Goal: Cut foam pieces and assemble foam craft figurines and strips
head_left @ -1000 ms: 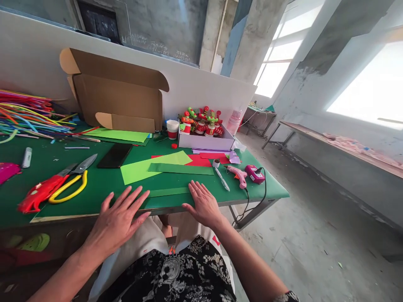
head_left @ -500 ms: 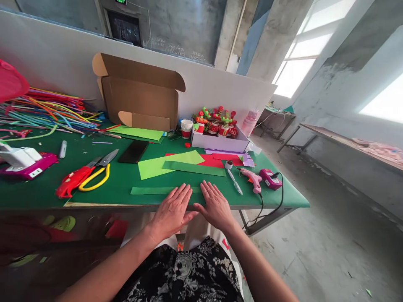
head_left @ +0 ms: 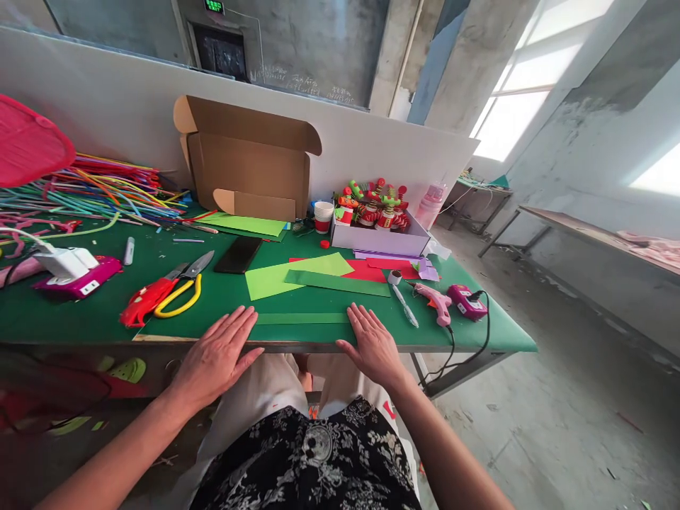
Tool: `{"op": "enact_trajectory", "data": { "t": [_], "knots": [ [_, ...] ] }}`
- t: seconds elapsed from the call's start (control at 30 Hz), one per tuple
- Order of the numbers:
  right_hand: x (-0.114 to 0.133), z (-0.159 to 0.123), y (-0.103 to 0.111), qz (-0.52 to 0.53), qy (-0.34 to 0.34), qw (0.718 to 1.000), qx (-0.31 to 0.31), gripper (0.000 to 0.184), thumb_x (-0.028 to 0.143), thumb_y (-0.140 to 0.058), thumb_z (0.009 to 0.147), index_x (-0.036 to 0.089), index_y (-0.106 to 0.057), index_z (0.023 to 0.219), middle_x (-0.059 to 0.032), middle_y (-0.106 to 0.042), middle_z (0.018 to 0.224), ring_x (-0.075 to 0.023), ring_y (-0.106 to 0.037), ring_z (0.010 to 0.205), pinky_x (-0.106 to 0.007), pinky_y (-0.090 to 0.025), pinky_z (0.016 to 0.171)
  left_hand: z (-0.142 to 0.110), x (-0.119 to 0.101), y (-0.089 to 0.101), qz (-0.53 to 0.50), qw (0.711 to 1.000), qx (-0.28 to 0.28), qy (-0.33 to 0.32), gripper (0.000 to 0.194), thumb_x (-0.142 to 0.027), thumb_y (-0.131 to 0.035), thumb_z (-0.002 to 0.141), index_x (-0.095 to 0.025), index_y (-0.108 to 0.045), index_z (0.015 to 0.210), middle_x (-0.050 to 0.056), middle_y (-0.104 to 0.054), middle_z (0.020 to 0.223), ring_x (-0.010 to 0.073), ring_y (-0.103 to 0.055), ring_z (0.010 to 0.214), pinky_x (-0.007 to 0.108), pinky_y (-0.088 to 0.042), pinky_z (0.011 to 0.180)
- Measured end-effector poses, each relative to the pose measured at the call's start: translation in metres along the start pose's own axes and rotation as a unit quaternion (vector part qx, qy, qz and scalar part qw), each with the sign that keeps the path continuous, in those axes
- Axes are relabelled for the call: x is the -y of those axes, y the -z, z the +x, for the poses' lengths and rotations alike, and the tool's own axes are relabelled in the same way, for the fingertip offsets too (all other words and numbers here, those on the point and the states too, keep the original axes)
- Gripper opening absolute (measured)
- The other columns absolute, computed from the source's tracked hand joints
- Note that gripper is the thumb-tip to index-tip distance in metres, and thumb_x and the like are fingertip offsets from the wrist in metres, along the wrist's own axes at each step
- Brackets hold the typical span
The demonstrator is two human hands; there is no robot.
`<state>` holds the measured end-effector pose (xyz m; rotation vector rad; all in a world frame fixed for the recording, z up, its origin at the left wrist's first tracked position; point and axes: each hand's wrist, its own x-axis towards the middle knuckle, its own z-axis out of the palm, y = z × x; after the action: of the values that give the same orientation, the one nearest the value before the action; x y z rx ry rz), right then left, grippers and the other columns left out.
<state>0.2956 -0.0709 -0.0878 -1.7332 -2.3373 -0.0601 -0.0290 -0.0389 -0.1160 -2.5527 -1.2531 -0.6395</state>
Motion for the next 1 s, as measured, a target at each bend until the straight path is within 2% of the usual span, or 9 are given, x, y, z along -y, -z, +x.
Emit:
{"op": "enact_trajectory", "data": {
  "t": [0.2,0.33,0.4,0.47,0.57,0.63,0.7,0.83,1.0],
  "knots": [
    [0.0,0.0,0.006,0.002,-0.008,1.0,0.023,0.077,0.061,-0.032,0.098,0.003,-0.038,0.149,-0.018,-0.037,0.155,-0.0283,-0.034,0.145,-0.046,-0.029,0.121,-0.016,0.021,0.006,0.017,1.0,0.003,0.019,0.065,-0.055,-0.028,0.098,-0.014,-0.043,0.146,0.015,-0.052,0.146,0.0312,-0.045,0.138,0.051,-0.036,0.112],
    [0.005,0.002,0.012,0.016,-0.007,1.0,0.014,0.083,0.066,-0.038,0.094,0.006,-0.033,0.151,-0.0183,-0.034,0.156,-0.0305,-0.029,0.147,-0.05,-0.024,0.121,-0.014,0.019,0.022,0.041,0.999,-0.022,0.026,0.067,-0.051,-0.029,0.099,-0.013,-0.028,0.153,0.017,-0.049,0.149,0.0348,-0.041,0.14,0.055,-0.035,0.11],
    [0.021,0.008,0.016,0.022,0.001,1.0,-0.008,0.088,0.069,-0.042,0.091,0.007,-0.032,0.152,-0.0188,-0.034,0.156,-0.0318,-0.025,0.149,-0.052,-0.021,0.122,-0.009,0.011,0.027,0.034,0.999,-0.038,0.018,0.068,-0.048,-0.031,0.099,-0.013,-0.02,0.156,0.017,-0.045,0.152,0.0343,-0.037,0.143,0.055,-0.033,0.112],
    [0.046,0.018,0.017,0.042,0.053,0.998,-0.019,0.09,0.071,-0.043,0.09,0.007,-0.032,0.152,-0.0178,-0.034,0.156,-0.0293,-0.025,0.149,-0.05,-0.019,0.123,-0.004,0.002,0.024,0.024,0.999,-0.043,0.003,0.065,-0.042,-0.032,0.098,-0.015,-0.02,0.156,0.016,-0.046,0.152,0.0331,-0.037,0.143,0.054,-0.032,0.113],
    [0.089,0.034,0.011,0.063,0.129,0.99,-0.016,0.084,0.068,-0.04,0.092,0.007,-0.036,0.15,-0.0146,-0.039,0.155,-0.0249,-0.028,0.148,-0.044,-0.019,0.124,-0.001,-0.004,0.007,0.016,0.999,-0.034,-0.02,0.061,-0.039,-0.031,0.098,-0.016,-0.025,0.154,0.017,-0.052,0.146,0.0339,-0.042,0.14,0.054,-0.035,0.11],
    [0.109,0.042,0.004,0.06,0.14,0.988,-0.01,0.085,0.069,-0.041,0.092,0.006,-0.039,0.147,-0.015,-0.042,0.153,-0.0256,-0.032,0.147,-0.043,-0.022,0.123,-0.002,-0.003,-0.007,0.013,0.999,-0.028,-0.033,0.065,-0.046,-0.03,0.097,-0.014,-0.027,0.154,0.019,-0.054,0.144,0.0359,-0.046,0.137,0.054,-0.038,0.106],
    [0.12,0.046,-0.003,0.049,0.135,0.99,-0.004,0.085,0.07,-0.043,0.09,0.006,-0.041,0.146,-0.0157,-0.044,0.151,-0.0262,-0.036,0.145,-0.042,-0.027,0.121,-0.005,-0.001,-0.015,0.013,0.999,-0.027,-0.044,0.07,-0.052,-0.027,0.097,-0.015,-0.022,0.156,0.02,-0.054,0.143,0.0369,-0.048,0.134,0.054,-0.039,0.104],
    [0.117,0.044,-0.007,0.038,0.132,0.991,0.0,0.084,0.07,-0.044,0.09,0.006,-0.044,0.144,-0.0148,-0.046,0.151,-0.0255,-0.038,0.143,-0.038,-0.029,0.121,-0.005,-0.001,-0.014,0.018,0.997,-0.041,-0.055,0.071,-0.052,-0.023,0.097,-0.022,-0.002,0.159,0.017,-0.058,0.14,0.0365,-0.054,0.129,0.056,-0.038,0.103],
    [0.092,0.035,-0.003,0.044,0.107,0.993,0.012,0.081,0.068,-0.043,0.091,0.007,-0.045,0.144,-0.0155,-0.045,0.151,-0.0251,-0.037,0.144,-0.037,-0.029,0.121,-0.001,-0.008,-0.007,0.025,0.998,-0.036,-0.035,0.07,-0.055,-0.019,0.098,-0.027,0.004,0.158,0.014,-0.062,0.137,0.035,-0.057,0.126,0.057,-0.039,0.104]
  ]
}}
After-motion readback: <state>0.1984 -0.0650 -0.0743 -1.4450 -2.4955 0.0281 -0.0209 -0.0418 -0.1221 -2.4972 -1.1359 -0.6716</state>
